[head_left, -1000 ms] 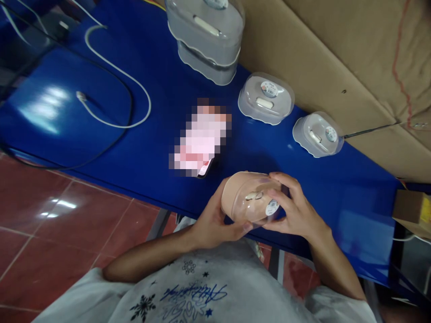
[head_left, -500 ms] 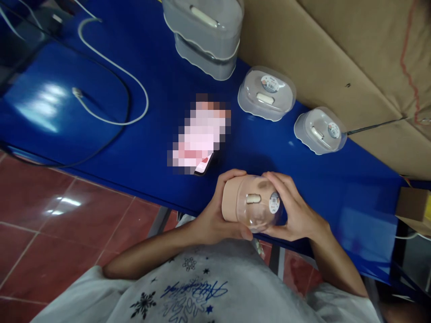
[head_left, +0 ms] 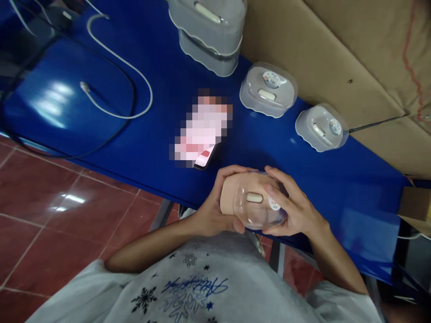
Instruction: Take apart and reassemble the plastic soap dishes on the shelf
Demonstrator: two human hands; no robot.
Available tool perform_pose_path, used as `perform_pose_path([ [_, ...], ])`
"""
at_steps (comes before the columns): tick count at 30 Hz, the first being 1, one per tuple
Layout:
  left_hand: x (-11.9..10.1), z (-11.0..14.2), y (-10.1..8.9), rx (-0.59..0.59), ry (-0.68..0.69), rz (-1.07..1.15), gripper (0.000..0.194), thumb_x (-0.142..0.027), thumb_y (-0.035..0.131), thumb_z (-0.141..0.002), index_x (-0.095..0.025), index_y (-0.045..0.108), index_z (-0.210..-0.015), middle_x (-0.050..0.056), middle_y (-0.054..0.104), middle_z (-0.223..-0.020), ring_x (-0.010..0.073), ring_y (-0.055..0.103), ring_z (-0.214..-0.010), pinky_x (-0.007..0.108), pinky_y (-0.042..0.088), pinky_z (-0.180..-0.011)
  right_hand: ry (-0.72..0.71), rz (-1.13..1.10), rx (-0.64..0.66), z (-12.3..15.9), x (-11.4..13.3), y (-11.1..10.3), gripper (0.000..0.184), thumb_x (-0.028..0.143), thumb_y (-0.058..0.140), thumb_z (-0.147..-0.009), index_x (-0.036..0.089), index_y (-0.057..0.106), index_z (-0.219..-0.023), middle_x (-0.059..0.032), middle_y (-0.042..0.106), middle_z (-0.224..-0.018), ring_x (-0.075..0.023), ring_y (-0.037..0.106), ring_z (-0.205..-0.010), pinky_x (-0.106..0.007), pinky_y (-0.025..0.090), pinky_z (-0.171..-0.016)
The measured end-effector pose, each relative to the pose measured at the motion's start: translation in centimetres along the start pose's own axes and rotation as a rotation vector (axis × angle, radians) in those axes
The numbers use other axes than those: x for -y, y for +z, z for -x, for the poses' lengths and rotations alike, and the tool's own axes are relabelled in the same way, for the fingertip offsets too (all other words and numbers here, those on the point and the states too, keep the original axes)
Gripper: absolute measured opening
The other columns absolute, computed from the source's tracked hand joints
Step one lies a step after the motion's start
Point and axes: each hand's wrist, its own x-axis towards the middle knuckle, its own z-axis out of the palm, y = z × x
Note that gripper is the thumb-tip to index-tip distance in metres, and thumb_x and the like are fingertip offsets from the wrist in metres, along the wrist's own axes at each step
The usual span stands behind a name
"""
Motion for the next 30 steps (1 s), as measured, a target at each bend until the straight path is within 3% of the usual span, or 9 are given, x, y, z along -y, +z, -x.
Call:
perform_pose_path([
  [7, -0.3, -0.1, -0.1, -0.06, 0.008, 0.006, 0.086, -0.064, 0.093, -0.076, -0.036, 0.052, -0.146, 0.01, 0.06, -0.154, 0.0334, 0.059, -0.145, 0.05, 0.049, -0.12, -0.053, 0.024, -0.024, -0.6, 0.4, 0.2, 0.11, 0.058, 0.084, -0.088, 0.032, 0.021, -0.175, -0.0161, 0.028, -0.178, -0.0451, 0.05, -0.154, -0.062, 0.057, -0.118],
  [12, 0.1, 0.0, -0.2, -0.045, 0.034, -0.059, 0.104, -0.056, 0.105, -0.058, -0.036, 0.054, -0.146, 0.01, 0.06, -0.155, 0.0366, 0.061, -0.142, 0.052, 0.051, -0.118, 0.04, -0.036, -0.002, -0.4, 0.4, 0.3, 0.116, 0.065, 0.086, -0.084, 0.033, 0.022, -0.175, -0.0164, 0.033, -0.175, -0.0462, 0.052, -0.152, -0.065, 0.059, -0.114],
  [16, 0.2, 0.0, -0.2, -0.026, 0.035, -0.001, 0.098, -0.048, 0.106, -0.062, -0.038, 0.056, -0.146, 0.007, 0.059, -0.158, 0.0351, 0.057, -0.147, 0.051, 0.049, -0.121, 0.027, -0.024, -0.014, -0.5, 0.5, 0.5, 0.114, 0.061, 0.086, -0.086, 0.036, 0.02, -0.175, -0.0138, 0.032, -0.175, -0.0438, 0.051, -0.152, -0.063, 0.058, -0.116],
  [21, 0.1, 0.2, -0.6, -0.024, 0.084, -0.036, 0.103, -0.047, 0.107, -0.059, -0.038, 0.057, -0.148, 0.007, 0.057, -0.159, 0.0355, 0.057, -0.147, 0.051, 0.05, -0.121, 0.055, -0.087, 0.0, -0.6, 0.9, 1.1, 0.117, 0.059, 0.088, -0.084, 0.035, 0.018, -0.176, -0.0141, 0.029, -0.175, -0.0428, 0.048, -0.155, -0.062, 0.056, -0.119],
  [24, 0.2, 0.2, -0.4, -0.004, 0.099, -0.101, 0.103, -0.05, 0.102, -0.069, -0.039, 0.049, -0.156, 0.009, 0.055, -0.163, 0.0361, 0.057, -0.149, 0.053, 0.052, -0.12, 0.101, -0.12, -0.009, -0.5, 0.5, 1.4, 0.121, 0.056, 0.092, -0.081, 0.036, 0.019, -0.175, -0.0144, 0.033, -0.174, -0.0434, 0.047, -0.156, -0.063, 0.054, -0.121],
  [28, 1.0, 1.0, 0.4, -0.151, 0.214, -0.36, 0.085, -0.032, 0.076, -0.101, -0.043, 0.027, -0.169, 0.011, 0.035, -0.178, 0.032, 0.046, -0.159, 0.051, 0.05, -0.123, 0.188, -0.079, -0.125, -0.7, -1.4, 1.2, 0.119, 0.055, 0.094, -0.078, 0.037, 0.025, -0.172, -0.0147, 0.048, -0.165, -0.0427, 0.053, -0.151, -0.066, 0.053, -0.121],
  [30, 1.4, 1.8, 0.8, -0.159, 0.31, -0.615, 0.094, -0.021, 0.073, -0.1, -0.042, 0.018, -0.173, 0.011, 0.011, -0.186, 0.0348, 0.029, -0.168, 0.056, 0.044, -0.128, 0.22, -0.018, -0.155, -1.2, -2.5, 0.8, 0.111, 0.054, 0.092, -0.081, 0.036, 0.029, -0.17, -0.0154, 0.049, -0.165, -0.0426, 0.053, -0.151, -0.067, 0.051, -0.122],
])
